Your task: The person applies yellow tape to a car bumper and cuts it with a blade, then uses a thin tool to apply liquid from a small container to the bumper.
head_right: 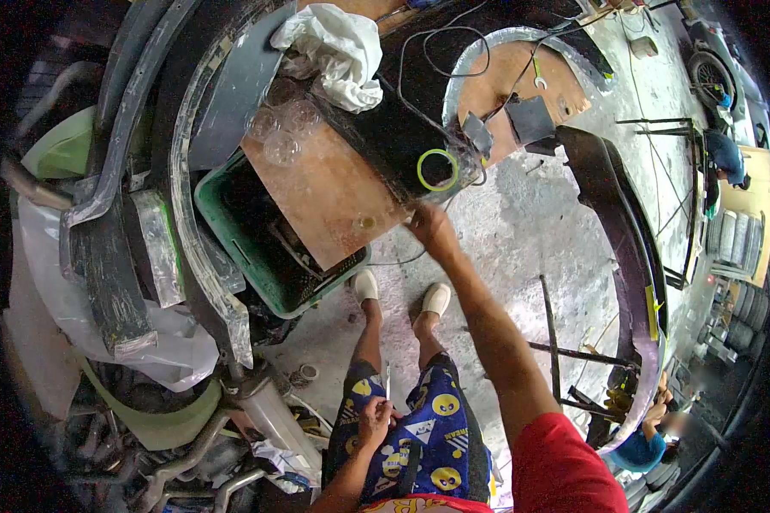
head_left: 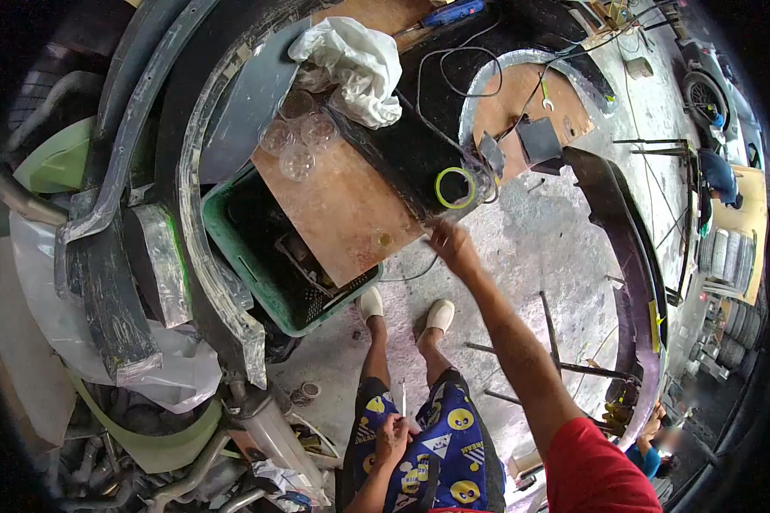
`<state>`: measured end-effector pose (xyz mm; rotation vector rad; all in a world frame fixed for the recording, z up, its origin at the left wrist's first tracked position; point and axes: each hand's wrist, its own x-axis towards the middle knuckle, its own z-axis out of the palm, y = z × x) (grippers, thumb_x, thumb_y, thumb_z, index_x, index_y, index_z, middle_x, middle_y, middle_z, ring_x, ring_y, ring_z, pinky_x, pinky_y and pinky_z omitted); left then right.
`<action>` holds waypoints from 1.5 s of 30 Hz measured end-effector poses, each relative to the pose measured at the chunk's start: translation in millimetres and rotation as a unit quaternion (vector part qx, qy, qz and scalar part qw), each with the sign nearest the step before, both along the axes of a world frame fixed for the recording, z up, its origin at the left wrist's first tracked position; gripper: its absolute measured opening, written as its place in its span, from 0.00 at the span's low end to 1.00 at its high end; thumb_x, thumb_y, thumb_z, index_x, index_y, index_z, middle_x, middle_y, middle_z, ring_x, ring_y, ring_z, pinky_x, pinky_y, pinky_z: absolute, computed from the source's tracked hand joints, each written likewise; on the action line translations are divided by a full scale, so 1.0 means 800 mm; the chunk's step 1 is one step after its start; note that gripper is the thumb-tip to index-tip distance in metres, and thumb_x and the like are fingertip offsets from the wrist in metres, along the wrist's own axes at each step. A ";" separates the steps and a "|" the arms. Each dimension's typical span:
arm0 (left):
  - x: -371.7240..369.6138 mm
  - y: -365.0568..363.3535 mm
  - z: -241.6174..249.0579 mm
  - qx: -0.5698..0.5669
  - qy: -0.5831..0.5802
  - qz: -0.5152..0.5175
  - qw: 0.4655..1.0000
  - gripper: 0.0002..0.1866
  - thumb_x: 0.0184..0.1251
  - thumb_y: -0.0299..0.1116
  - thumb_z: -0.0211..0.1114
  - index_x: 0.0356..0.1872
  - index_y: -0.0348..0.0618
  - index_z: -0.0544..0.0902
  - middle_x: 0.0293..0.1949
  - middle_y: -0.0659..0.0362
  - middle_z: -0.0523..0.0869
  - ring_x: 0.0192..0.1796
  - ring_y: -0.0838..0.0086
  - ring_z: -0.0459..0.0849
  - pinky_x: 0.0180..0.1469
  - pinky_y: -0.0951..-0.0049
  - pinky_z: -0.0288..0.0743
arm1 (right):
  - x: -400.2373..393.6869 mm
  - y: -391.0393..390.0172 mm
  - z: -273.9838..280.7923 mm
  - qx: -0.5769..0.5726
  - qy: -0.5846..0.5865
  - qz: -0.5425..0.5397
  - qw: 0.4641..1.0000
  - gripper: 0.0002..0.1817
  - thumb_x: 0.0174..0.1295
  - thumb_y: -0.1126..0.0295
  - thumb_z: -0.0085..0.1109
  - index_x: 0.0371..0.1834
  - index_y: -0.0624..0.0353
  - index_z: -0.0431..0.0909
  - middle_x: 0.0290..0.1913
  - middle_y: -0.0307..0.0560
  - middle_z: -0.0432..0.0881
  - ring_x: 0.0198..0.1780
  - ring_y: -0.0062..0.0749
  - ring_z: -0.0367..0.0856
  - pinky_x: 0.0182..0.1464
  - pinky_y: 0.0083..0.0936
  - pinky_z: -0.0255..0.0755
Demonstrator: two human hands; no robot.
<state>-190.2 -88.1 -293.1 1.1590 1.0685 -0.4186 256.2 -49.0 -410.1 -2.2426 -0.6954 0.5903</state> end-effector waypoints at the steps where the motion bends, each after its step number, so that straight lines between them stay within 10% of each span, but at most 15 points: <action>1: 0.003 0.003 0.003 -0.006 0.009 0.005 1.000 0.10 0.75 0.34 0.58 0.41 0.36 0.75 0.27 0.55 0.89 0.23 0.73 0.83 0.28 0.73 0.76 | -0.023 -0.008 -0.013 -0.040 0.093 0.010 0.995 0.21 0.55 0.66 0.73 0.49 0.61 0.78 0.28 0.50 0.82 0.30 0.40 0.81 0.33 0.34 0.75; 4: 0.009 0.014 0.015 -0.003 0.021 -0.010 1.000 0.09 0.75 0.33 0.58 0.41 0.36 0.76 0.28 0.56 0.89 0.24 0.74 0.83 0.29 0.73 0.75 | -0.082 -0.003 -0.025 0.033 0.214 -0.082 0.973 0.33 0.55 0.63 0.75 0.63 0.61 0.72 0.20 0.43 0.79 0.18 0.22 0.75 0.22 0.24 0.66; 10: 0.004 0.025 0.018 -0.019 0.071 0.009 0.997 0.11 0.73 0.36 0.60 0.43 0.37 0.78 0.29 0.57 0.88 0.27 0.74 0.84 0.32 0.73 0.75 | -0.116 0.036 -0.077 0.132 0.298 -0.179 0.928 0.40 0.57 0.68 0.73 0.72 0.56 0.63 0.20 0.42 0.81 0.19 0.20 0.76 0.20 0.20 0.67; 24: -0.007 0.033 0.009 0.007 0.057 0.000 0.998 0.13 0.74 0.38 0.62 0.42 0.35 0.78 0.28 0.58 0.86 0.29 0.78 0.82 0.32 0.74 0.74 | -0.123 0.054 -0.096 0.084 0.285 -0.228 0.927 0.26 0.60 0.62 0.71 0.60 0.56 0.77 0.22 0.44 0.83 0.18 0.21 0.77 0.18 0.20 0.67; 31: 0.027 0.041 0.029 -0.140 0.116 0.114 0.977 0.12 0.76 0.39 0.60 0.44 0.39 0.75 0.31 0.52 0.88 0.23 0.79 0.77 0.26 0.79 0.72 | -0.207 -0.062 -0.040 0.174 0.180 -0.215 0.944 0.25 0.55 0.66 0.73 0.56 0.59 0.78 0.36 0.51 0.84 0.37 0.33 0.84 0.39 0.32 0.76; 37: 0.041 0.051 0.003 -0.126 0.072 0.137 0.980 0.10 0.75 0.36 0.61 0.44 0.39 0.77 0.29 0.53 0.85 0.22 0.78 0.76 0.25 0.78 0.71 | -0.213 -0.182 0.176 0.213 0.099 -0.317 0.919 0.24 0.54 0.68 0.73 0.53 0.60 0.78 0.49 0.45 0.83 0.50 0.27 0.81 0.48 0.24 0.74; 45: 0.080 0.027 0.046 -0.103 0.152 -0.153 0.971 0.11 0.72 0.31 0.62 0.49 0.36 0.78 0.34 0.47 0.88 0.24 0.71 0.82 0.21 0.72 0.74 | -0.257 -0.376 0.317 0.277 0.097 -0.454 0.841 0.20 0.53 0.70 0.72 0.48 0.59 0.77 0.53 0.44 0.83 0.49 0.26 0.81 0.43 0.27 0.79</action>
